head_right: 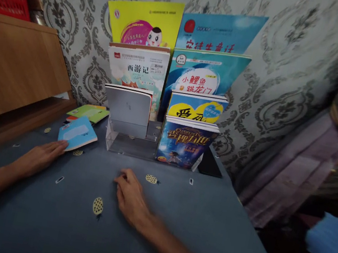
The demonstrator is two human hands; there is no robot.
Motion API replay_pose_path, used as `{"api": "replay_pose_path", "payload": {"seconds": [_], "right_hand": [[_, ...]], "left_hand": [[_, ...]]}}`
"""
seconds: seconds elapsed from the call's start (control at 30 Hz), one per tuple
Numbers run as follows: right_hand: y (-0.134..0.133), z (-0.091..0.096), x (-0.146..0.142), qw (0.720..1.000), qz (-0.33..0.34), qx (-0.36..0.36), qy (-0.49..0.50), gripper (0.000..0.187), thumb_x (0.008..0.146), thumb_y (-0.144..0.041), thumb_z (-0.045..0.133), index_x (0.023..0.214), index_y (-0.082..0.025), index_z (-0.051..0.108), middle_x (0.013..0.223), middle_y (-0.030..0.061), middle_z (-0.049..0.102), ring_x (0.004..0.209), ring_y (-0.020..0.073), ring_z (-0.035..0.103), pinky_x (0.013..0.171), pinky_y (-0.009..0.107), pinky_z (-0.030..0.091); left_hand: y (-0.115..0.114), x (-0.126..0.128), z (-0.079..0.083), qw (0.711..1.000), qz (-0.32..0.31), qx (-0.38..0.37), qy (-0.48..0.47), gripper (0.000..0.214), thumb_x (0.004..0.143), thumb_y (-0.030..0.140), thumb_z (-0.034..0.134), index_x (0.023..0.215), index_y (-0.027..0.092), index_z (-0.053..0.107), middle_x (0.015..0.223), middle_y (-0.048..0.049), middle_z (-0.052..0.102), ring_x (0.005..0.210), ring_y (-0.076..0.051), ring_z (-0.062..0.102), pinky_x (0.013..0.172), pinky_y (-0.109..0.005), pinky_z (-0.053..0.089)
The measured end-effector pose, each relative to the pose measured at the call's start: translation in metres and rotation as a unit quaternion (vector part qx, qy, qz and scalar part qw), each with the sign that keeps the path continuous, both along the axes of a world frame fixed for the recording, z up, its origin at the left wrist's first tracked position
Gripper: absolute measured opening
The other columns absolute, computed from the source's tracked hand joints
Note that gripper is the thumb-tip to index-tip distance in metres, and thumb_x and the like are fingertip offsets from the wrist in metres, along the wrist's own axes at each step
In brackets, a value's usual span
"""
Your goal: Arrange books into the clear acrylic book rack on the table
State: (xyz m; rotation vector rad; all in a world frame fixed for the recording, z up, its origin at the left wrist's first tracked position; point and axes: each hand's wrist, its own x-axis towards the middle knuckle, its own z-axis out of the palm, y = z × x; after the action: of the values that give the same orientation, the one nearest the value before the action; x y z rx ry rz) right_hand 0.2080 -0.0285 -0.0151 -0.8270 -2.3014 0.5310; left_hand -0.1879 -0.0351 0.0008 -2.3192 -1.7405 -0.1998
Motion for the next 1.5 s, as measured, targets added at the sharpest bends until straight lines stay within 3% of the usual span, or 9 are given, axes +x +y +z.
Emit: {"api": "replay_pose_path", "payload": {"seconds": [0.13,0.23,0.3,0.4,0.53,0.63,1.0,1.23,1.5], "right_hand": [[0.002,-0.004,0.000,1.000,-0.001,0.007,-0.002,0.028,0.093,-0.008,0.044,0.109,-0.018,0.065,0.122,0.0140,0.058,0.112,0.0220,0.061,0.096,0.041,0.055],[0.004,-0.008,-0.001,1.000,-0.001,0.014,-0.007,0.029,0.092,-0.008,0.045,0.110,-0.018,0.065,0.122,0.0138,0.058,0.114,0.0229,0.061,0.097,0.043,0.054],[0.005,-0.009,-0.002,1.000,0.001,0.017,-0.007,0.029,0.092,-0.008,0.044,0.110,-0.018,0.065,0.121,0.0143,0.058,0.113,0.0237,0.061,0.096,0.044,0.055],[0.005,-0.009,-0.003,1.000,0.002,0.020,-0.005,0.028,0.092,-0.008,0.044,0.108,-0.017,0.066,0.120,0.0152,0.059,0.112,0.0244,0.061,0.095,0.045,0.055],[0.004,-0.008,-0.003,1.000,0.002,0.020,-0.007,0.026,0.093,-0.009,0.045,0.107,-0.018,0.066,0.119,0.0147,0.059,0.111,0.0237,0.061,0.094,0.044,0.055],[0.003,-0.007,-0.002,1.000,0.007,0.019,-0.009,0.027,0.093,-0.008,0.045,0.108,-0.017,0.065,0.120,0.0146,0.058,0.112,0.0227,0.061,0.096,0.041,0.054],[0.001,-0.002,-0.002,1.000,0.008,0.008,-0.014,0.027,0.092,-0.007,0.045,0.108,-0.015,0.066,0.117,0.0148,0.058,0.111,0.0227,0.060,0.097,0.040,0.053],[-0.004,-0.003,-0.004,0.996,0.017,0.064,-0.058,0.025,0.094,-0.010,0.046,0.110,-0.016,0.065,0.121,0.0162,0.058,0.112,0.0246,0.059,0.096,0.043,0.053],[-0.020,0.011,-0.004,0.988,0.051,0.111,-0.099,0.027,0.098,-0.017,0.044,0.115,-0.017,0.065,0.127,0.0157,0.062,0.113,0.0279,0.059,0.097,0.050,0.051]], "left_hand": [[-0.039,0.006,0.005,0.999,-0.030,-0.016,0.008,0.050,0.099,0.049,0.028,0.124,0.026,0.066,0.133,-0.0053,0.066,0.124,-0.025,0.061,0.109,-0.041,0.047],[-0.042,0.014,0.015,0.999,-0.023,-0.046,-0.005,0.052,0.096,0.059,0.033,0.116,0.027,0.069,0.126,-0.0049,0.070,0.115,-0.026,0.066,0.108,-0.039,0.047],[-0.025,0.014,0.021,0.998,0.014,-0.059,-0.028,0.053,0.097,0.058,0.029,0.118,0.027,0.067,0.123,-0.0054,0.070,0.113,-0.024,0.065,0.105,-0.037,0.048],[0.021,0.007,0.023,0.993,0.102,-0.029,-0.047,0.054,0.097,0.050,0.030,0.130,0.018,0.058,0.132,-0.0114,0.064,0.121,-0.028,0.060,0.106,-0.042,0.046],[0.078,-0.001,0.009,0.968,0.234,-0.050,-0.077,0.057,0.096,0.043,0.033,0.139,0.009,0.048,0.138,-0.0186,0.058,0.127,-0.030,0.055,0.107,-0.042,0.043],[0.092,-0.001,-0.005,0.962,0.251,-0.062,-0.084,0.059,0.097,0.043,0.028,0.140,0.008,0.048,0.141,-0.0199,0.056,0.131,-0.031,0.053,0.109,-0.045,0.041],[0.052,0.019,-0.021,0.979,0.170,-0.061,-0.094,0.058,0.098,0.042,0.027,0.145,0.014,0.047,0.152,-0.0108,0.048,0.144,-0.026,0.038,0.117,-0.044,0.031],[0.020,0.055,-0.025,0.984,0.124,-0.056,-0.116,0.057,0.098,0.044,0.030,0.146,0.016,0.046,0.153,-0.0102,0.046,0.146,-0.027,0.035,0.118,-0.049,0.030],[-0.016,0.108,-0.025,0.986,0.048,-0.065,-0.145,0.059,0.099,0.047,0.030,0.147,0.017,0.045,0.155,-0.0103,0.044,0.147,-0.026,0.033,0.120,-0.049,0.026]]}}
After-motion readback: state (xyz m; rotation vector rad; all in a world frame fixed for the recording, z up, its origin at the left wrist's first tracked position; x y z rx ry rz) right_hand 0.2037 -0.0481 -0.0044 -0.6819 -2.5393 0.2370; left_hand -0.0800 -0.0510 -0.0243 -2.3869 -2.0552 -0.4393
